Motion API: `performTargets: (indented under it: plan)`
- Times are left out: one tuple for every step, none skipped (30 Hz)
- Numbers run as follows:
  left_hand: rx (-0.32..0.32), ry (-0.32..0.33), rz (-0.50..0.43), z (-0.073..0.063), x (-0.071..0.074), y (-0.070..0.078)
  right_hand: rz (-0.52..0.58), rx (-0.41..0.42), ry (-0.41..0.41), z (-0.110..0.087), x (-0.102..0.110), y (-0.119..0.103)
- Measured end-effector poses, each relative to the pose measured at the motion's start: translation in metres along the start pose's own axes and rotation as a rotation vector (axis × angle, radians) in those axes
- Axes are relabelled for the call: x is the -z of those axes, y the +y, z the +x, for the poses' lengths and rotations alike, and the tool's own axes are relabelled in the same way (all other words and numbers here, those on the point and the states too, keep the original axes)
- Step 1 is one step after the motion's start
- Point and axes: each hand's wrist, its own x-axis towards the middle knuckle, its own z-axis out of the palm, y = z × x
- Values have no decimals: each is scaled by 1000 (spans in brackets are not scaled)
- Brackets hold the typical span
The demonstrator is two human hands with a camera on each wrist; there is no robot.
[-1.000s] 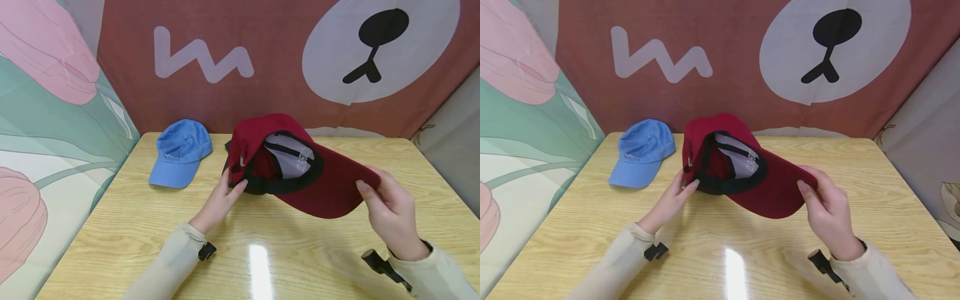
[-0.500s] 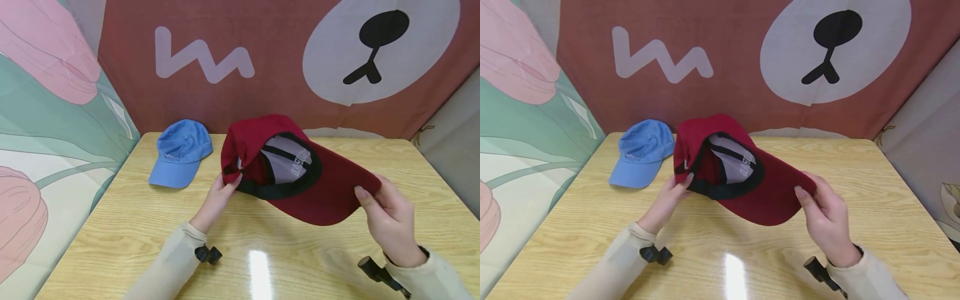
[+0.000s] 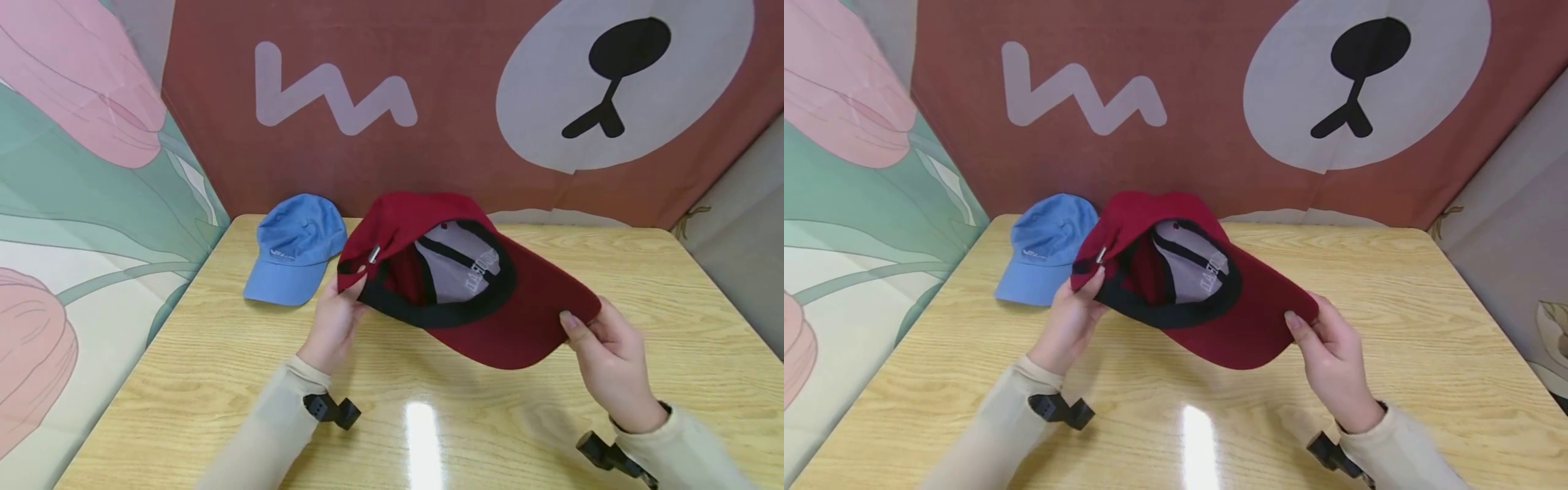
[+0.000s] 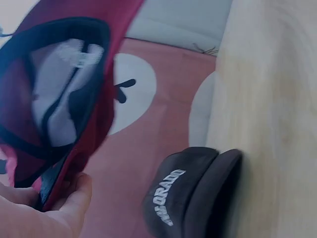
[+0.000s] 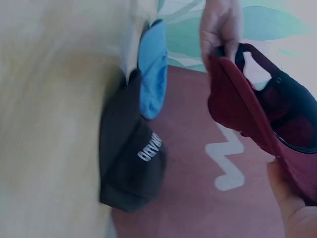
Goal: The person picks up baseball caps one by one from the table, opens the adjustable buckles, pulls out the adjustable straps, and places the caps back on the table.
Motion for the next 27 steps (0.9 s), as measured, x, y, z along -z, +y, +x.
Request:
performTargets:
  plan:
    - [-14, -2, -5, 0, 0, 3, -25, -30, 7, -1, 0, 1]
    - [-26, -11, -8, 1, 1, 5, -41, -59, 13, -3, 0, 3]
    - [-36, -16, -12, 1, 1, 8, -62, -87, 19, -4, 0, 4]
    - [-49, -20, -11, 1, 0, 10, -90, -119, 27, -5, 0, 5]
    - [-59, -14, -9, 1, -1, 13, -121, -148, 29, -5, 0, 6]
    - [-72, -16, -11, 1, -1, 15, -145, -173, 31, -6, 0, 8]
    - [-81, -18, -15, 1, -2, 17, -162, -198, 31, -6, 0, 9]
    - [-90, -24, -18, 1, -2, 19, -186, -227, 27, -7, 0, 10]
    - [-99, -24, -23, 1, -3, 21, -206, -258, 23, -7, 0, 12]
    - [-106, -28, -21, 1, -4, 23, -219, -288, 19, -7, 0, 13]
    - [-112, -34, -22, 1, -4, 25, -228, -316, 16, -8, 0, 15]
    - [-119, -43, -21, 1, -5, 26, -235, -346, 18, -8, 0, 16]
    - [-126, -48, -21, 0, -6, 28, -231, -376, 17, -9, 0, 18]
    - [-134, -51, -20, 0, -6, 29, -232, -403, 13, -9, 1, 19]
    - [-141, -51, -21, 0, -7, 31, -231, -426, 10, -9, 0, 21]
    - [-148, -54, -23, 0, -8, 32, -233, -449, 4, -10, 0, 23]
    - [-155, -55, -24, -1, -8, 33, -236, -474, -3, -10, 0, 25]
    - [-161, -56, -23, -1, -9, 34, -249, -499, -16, -11, 0, 26]
    - [-166, -56, -26, -1, -10, 36, -263, -522, -30, -11, 0, 28]
    - [-169, -56, -28, -2, -11, 37, -285, -544, -42, -11, -1, 29]
    - [-170, -55, -31, -2, -12, 38, -306, -565, -54, -11, -1, 31]
    - [-171, -54, -36, -3, -13, 40, -322, -584, -64, -11, -2, 31]
    - [-170, -54, -37, -3, -15, 41, -345, -601, -72, -11, -3, 32]
    - [-170, -56, -40, -4, -16, 42, -367, -615, -78, -10, -3, 33]
    - [-169, -57, -46, -5, -18, 43, -381, -625, -81, -10, -4, 33]
    - [-170, -59, -52, -5, -20, 44, -392, -633, -83, -10, -4, 34]
    - [-169, -65, -56, -6, -22, 45, -405, -638, -87, -9, -4, 34]
